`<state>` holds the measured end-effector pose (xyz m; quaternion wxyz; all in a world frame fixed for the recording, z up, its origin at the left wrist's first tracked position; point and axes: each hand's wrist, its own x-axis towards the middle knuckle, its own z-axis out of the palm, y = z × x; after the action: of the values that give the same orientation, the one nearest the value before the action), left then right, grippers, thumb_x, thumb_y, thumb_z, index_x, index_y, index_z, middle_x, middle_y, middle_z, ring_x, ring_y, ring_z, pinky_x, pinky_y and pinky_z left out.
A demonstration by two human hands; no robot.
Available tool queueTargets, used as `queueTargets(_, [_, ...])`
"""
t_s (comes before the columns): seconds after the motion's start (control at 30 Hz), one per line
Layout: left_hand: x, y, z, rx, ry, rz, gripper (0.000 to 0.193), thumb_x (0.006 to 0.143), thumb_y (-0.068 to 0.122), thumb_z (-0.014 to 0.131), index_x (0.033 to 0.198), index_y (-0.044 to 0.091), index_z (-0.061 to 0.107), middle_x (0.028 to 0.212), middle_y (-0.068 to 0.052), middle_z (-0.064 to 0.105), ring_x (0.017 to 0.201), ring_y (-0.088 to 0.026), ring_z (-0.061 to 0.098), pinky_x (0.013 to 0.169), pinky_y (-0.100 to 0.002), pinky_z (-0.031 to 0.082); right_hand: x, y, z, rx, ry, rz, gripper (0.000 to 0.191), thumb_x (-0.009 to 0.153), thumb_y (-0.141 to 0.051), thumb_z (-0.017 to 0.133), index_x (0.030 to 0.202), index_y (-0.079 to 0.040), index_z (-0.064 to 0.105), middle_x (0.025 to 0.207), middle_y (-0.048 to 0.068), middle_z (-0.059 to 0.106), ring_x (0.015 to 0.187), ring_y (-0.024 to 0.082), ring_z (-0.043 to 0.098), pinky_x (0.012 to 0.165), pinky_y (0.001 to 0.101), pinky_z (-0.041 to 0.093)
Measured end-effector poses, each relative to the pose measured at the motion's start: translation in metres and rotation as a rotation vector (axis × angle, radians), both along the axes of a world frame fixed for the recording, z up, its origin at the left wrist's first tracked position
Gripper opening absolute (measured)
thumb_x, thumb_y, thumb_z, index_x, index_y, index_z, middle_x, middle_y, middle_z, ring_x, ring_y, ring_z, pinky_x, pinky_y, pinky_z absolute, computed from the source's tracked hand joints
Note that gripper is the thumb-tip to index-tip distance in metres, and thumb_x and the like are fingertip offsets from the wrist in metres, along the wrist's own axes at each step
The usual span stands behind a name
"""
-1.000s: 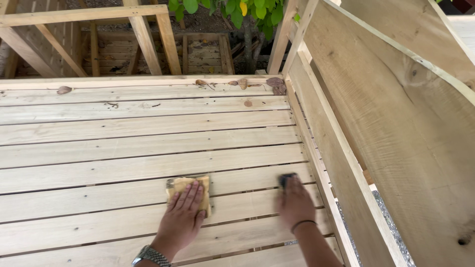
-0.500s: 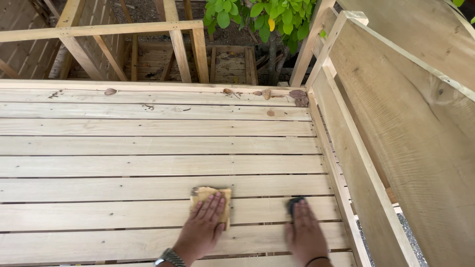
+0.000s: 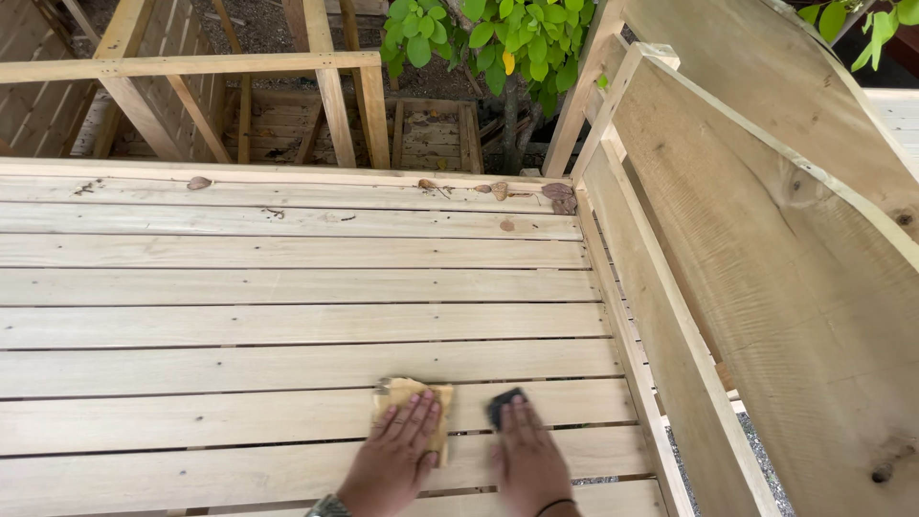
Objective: The person sands a wooden slatted surface using two sanding blocks, one in each hand. They move the blocks back and forth along the planks, covering multiple areas of the surface.
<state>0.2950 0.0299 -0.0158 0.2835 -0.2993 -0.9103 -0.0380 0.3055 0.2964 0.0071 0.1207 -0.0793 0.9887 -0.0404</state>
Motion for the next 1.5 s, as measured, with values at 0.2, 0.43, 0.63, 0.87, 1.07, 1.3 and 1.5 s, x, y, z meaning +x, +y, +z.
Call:
queueTargets(0.2, [-0.001, -0.058, 0.020, -0.139, -0.660, 0.234, 0.069, 0.105, 0.043, 0.019, 0.160, 0.005, 0.004, 0.169, -0.010, 0.001, 0.155, -0.021, 0.001, 0.123, -0.040, 0.002, -0.011, 0.093, 0.018, 0.175, 0.117, -0.398, 0.072, 0.100, -0.047, 0.032, 0.151, 0.004, 0.030, 0.162, 0.023, 0.025, 0.153, 0.032, 0.017, 0.125, 0.0336, 0.017])
queueTargets(0.43, [0.015, 0.034, -0.001, 0.089, -0.026, -0.002, 0.069, 0.105, 0.045, 0.018, 0.156, 0.000, 0.010, 0.166, -0.014, 0.009, 0.152, -0.025, 0.008, 0.124, -0.045, 0.005, 0.014, -0.044, -0.023, 0.038, -0.014, -0.025, 0.069, 0.099, -0.040, 0.037, 0.152, 0.004, 0.028, 0.163, 0.024, 0.020, 0.152, 0.036, 0.016, 0.123, 0.0411, 0.014])
queueTargets(0.63, [-0.021, -0.038, -0.007, -0.021, 0.026, 0.101, 0.069, 0.104, 0.045, 0.019, 0.156, 0.000, 0.012, 0.163, -0.015, 0.010, 0.149, -0.025, 0.009, 0.122, -0.042, 0.006, -0.008, 0.075, 0.003, 0.186, 0.157, -0.205, 0.068, 0.099, -0.042, 0.033, 0.151, 0.002, 0.033, 0.163, 0.022, 0.026, 0.154, 0.029, 0.023, 0.127, 0.0307, 0.018])
queueTargets(0.87, [-0.051, 0.012, 0.004, 0.012, -0.015, 0.087, 0.066, 0.105, 0.043, 0.017, 0.155, 0.001, 0.013, 0.163, -0.016, 0.011, 0.150, -0.026, 0.010, 0.122, -0.042, 0.006, -0.046, 0.000, 0.017, 0.274, -0.101, -0.282, 0.073, 0.104, -0.045, 0.013, 0.155, 0.007, 0.014, 0.164, 0.023, 0.009, 0.156, 0.032, 0.004, 0.126, 0.0402, 0.003])
queueTargets(1.07, [-0.072, 0.019, 0.012, -0.096, -0.575, 0.025, 0.068, 0.105, 0.042, 0.020, 0.159, 0.003, 0.012, 0.168, -0.012, 0.007, 0.155, -0.022, 0.007, 0.125, -0.042, 0.005, -0.067, -0.028, -0.006, 0.086, -0.017, 0.059, 0.066, 0.101, -0.035, 0.022, 0.154, 0.003, 0.022, 0.165, 0.022, 0.014, 0.154, 0.031, 0.011, 0.124, 0.0401, 0.010])
queueTargets(1.3, [-0.109, -0.044, 0.013, -0.112, -0.812, 0.353, 0.070, 0.102, 0.046, 0.020, 0.160, 0.010, 0.007, 0.169, -0.008, 0.001, 0.154, -0.020, 0.003, 0.123, -0.041, 0.004, -0.132, 0.106, 0.004, 0.248, 0.131, -0.405, 0.073, 0.100, -0.045, 0.022, 0.156, 0.000, 0.022, 0.166, 0.019, 0.016, 0.154, 0.028, 0.013, 0.126, 0.0340, 0.009])
queueTargets(1.5, [-0.131, 0.021, 0.005, -0.011, -0.544, 0.244, 0.067, 0.103, 0.042, 0.020, 0.158, 0.004, 0.012, 0.167, -0.012, 0.008, 0.153, -0.023, 0.007, 0.124, -0.042, 0.006, -0.141, -0.048, -0.009, 0.210, 0.020, -0.078, 0.069, 0.102, -0.039, 0.022, 0.154, 0.006, 0.021, 0.164, 0.025, 0.014, 0.154, 0.034, 0.008, 0.125, 0.0414, 0.006])
